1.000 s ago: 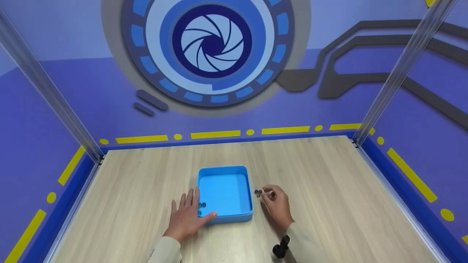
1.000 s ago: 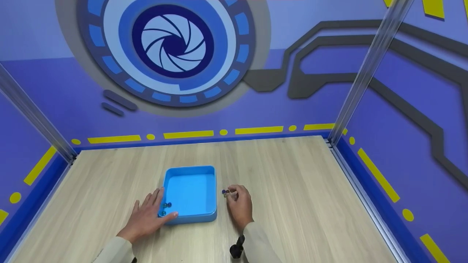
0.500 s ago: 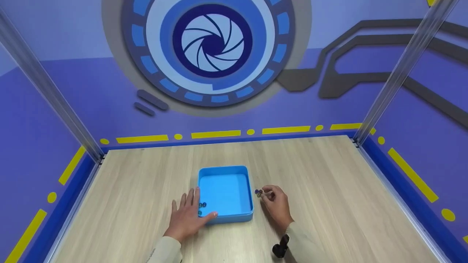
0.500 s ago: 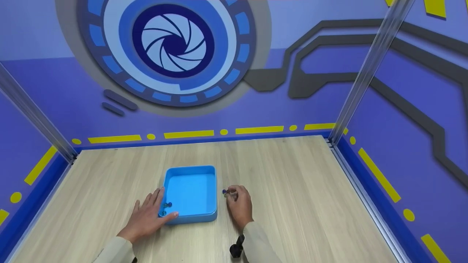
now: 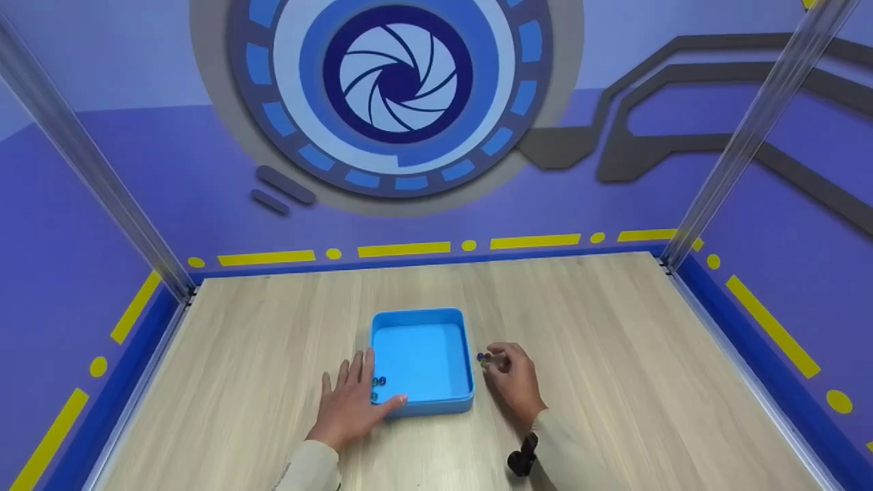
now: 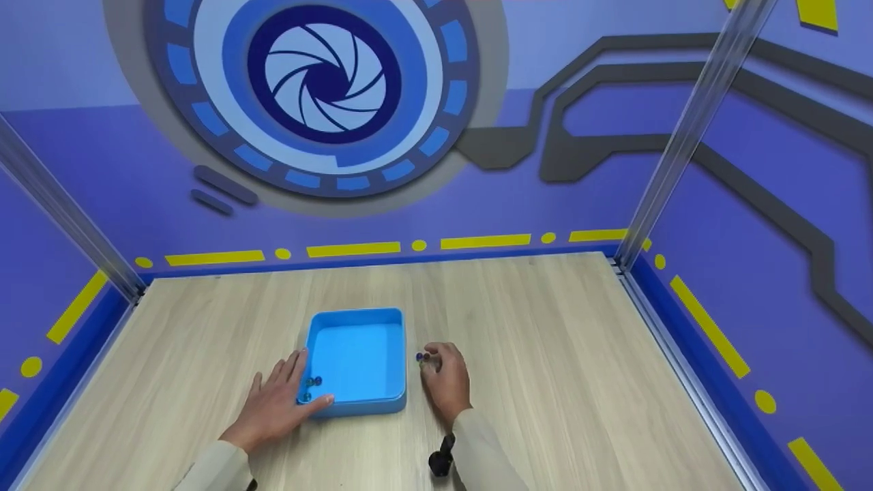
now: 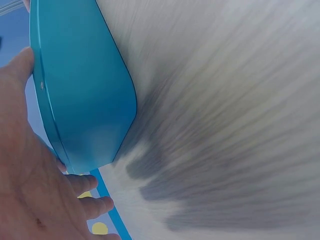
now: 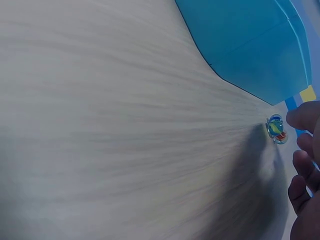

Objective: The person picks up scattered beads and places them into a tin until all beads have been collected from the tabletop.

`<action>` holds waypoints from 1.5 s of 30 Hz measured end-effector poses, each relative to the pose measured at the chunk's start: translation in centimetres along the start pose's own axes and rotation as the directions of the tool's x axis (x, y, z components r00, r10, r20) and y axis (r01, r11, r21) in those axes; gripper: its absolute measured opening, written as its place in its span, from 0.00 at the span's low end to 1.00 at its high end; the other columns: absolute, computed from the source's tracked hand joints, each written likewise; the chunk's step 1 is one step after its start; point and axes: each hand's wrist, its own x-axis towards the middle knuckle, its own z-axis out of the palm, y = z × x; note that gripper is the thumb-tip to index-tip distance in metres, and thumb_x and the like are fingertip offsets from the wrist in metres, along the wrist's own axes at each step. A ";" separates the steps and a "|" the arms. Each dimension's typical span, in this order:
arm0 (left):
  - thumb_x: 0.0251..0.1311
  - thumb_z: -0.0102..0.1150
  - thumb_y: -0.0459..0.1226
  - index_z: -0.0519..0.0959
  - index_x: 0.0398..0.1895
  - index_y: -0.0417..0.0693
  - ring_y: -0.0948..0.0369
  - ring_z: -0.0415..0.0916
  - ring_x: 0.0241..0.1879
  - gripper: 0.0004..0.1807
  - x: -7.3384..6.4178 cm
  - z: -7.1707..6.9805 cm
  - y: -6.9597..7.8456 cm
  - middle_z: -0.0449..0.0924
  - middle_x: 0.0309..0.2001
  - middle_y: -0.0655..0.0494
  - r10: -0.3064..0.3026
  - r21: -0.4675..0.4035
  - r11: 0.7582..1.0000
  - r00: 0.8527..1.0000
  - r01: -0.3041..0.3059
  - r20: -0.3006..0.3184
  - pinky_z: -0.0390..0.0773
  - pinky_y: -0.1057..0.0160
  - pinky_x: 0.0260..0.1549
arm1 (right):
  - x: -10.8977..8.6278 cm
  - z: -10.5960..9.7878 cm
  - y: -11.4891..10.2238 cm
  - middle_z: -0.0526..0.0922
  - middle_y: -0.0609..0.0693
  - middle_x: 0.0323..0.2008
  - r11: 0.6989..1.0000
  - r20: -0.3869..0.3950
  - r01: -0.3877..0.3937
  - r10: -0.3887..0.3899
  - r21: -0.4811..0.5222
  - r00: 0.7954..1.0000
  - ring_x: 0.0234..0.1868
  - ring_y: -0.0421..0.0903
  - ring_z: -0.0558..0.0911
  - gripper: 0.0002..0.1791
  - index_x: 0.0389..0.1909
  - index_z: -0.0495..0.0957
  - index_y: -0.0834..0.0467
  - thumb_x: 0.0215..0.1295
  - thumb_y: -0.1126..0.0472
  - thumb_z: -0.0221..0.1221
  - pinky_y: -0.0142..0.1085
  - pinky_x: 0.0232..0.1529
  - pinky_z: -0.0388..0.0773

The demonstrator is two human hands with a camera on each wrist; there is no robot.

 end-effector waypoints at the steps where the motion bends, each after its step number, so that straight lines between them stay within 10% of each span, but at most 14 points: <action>1: 0.50 0.52 0.73 0.47 0.77 0.47 0.39 0.47 0.75 0.59 0.0 0.0 0.0 0.49 0.77 0.43 0.000 0.000 1.000 1.000 0.000 -0.002 0.38 0.29 0.67 | 0.0 0.0 0.0 0.81 0.55 0.45 1.000 0.002 0.002 -0.002 -0.001 1.000 0.40 0.48 0.78 0.16 0.47 0.79 0.61 0.57 0.71 0.62 0.33 0.40 0.76; 45: 0.50 0.53 0.72 0.47 0.77 0.48 0.40 0.48 0.75 0.59 0.0 -0.1 0.1 0.49 0.77 0.44 -0.010 -0.008 1.000 1.000 0.010 0.002 0.38 0.30 0.68 | 1.0 0.9 -0.3 0.80 0.52 0.42 0.982 0.027 -0.138 0.142 -0.129 0.989 0.44 0.47 0.80 0.12 0.43 0.81 0.59 0.58 0.68 0.64 0.44 0.49 0.77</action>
